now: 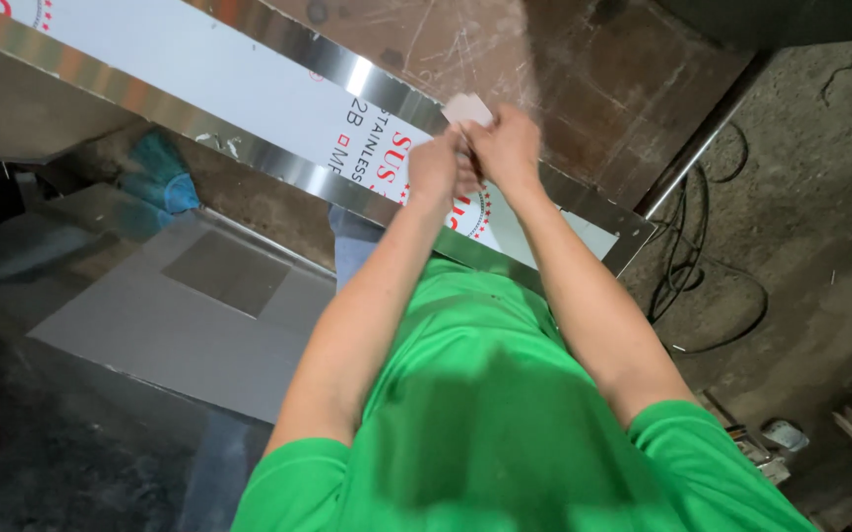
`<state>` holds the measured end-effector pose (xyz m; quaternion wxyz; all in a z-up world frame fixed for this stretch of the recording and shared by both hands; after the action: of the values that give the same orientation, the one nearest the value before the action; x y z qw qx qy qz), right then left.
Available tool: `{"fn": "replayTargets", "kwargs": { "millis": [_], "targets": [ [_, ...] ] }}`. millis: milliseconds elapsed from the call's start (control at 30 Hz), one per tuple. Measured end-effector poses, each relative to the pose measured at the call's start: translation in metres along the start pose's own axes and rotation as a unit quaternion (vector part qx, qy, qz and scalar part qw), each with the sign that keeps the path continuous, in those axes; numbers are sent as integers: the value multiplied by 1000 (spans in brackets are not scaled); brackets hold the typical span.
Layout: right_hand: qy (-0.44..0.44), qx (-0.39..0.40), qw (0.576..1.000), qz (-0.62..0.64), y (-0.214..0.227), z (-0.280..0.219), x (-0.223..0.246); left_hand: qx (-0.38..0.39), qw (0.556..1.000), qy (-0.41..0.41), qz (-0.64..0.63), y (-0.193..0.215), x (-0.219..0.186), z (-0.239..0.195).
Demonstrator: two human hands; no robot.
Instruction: Peeling protective plastic film from a stainless steel sheet and marking it with a pen.
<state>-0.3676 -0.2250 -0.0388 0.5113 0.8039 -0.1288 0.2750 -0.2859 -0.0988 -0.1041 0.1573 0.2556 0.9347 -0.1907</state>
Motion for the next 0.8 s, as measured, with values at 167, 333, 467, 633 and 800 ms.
{"fn": "replayTargets", "kwargs": {
  "millis": [167, 333, 467, 633, 800],
  "targets": [
    [14, -10, 1000, 1, -8, 10, 18, 8, 1000, -22, -8, 5, -24, 0],
    [22, 11, 999, 22, -25, 15, 31, -21, 1000, -15, -7, 16, -32, -3],
    [14, -4, 1000, -3, -30, 22, 37, 4, 999, -19, -26, 26, -40, 11],
    [-1, 17, 1000, -4, -28, 16, 23, -30, 999, 10, -4, 28, -32, 11],
    [16, 3, 1000, -20, -36, 21, 61, 4, 1000, 6, 3, 38, -51, 19]
  ]
}}
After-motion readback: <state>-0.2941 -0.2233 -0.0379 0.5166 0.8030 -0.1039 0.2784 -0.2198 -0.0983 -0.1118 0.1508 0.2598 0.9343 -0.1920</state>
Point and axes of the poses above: each hand's wrist, its own z-axis towards the middle knuckle, its own y-axis out of the back of the hand, x = y × z, the point moved 9 cm from there along z, towards the middle knuckle
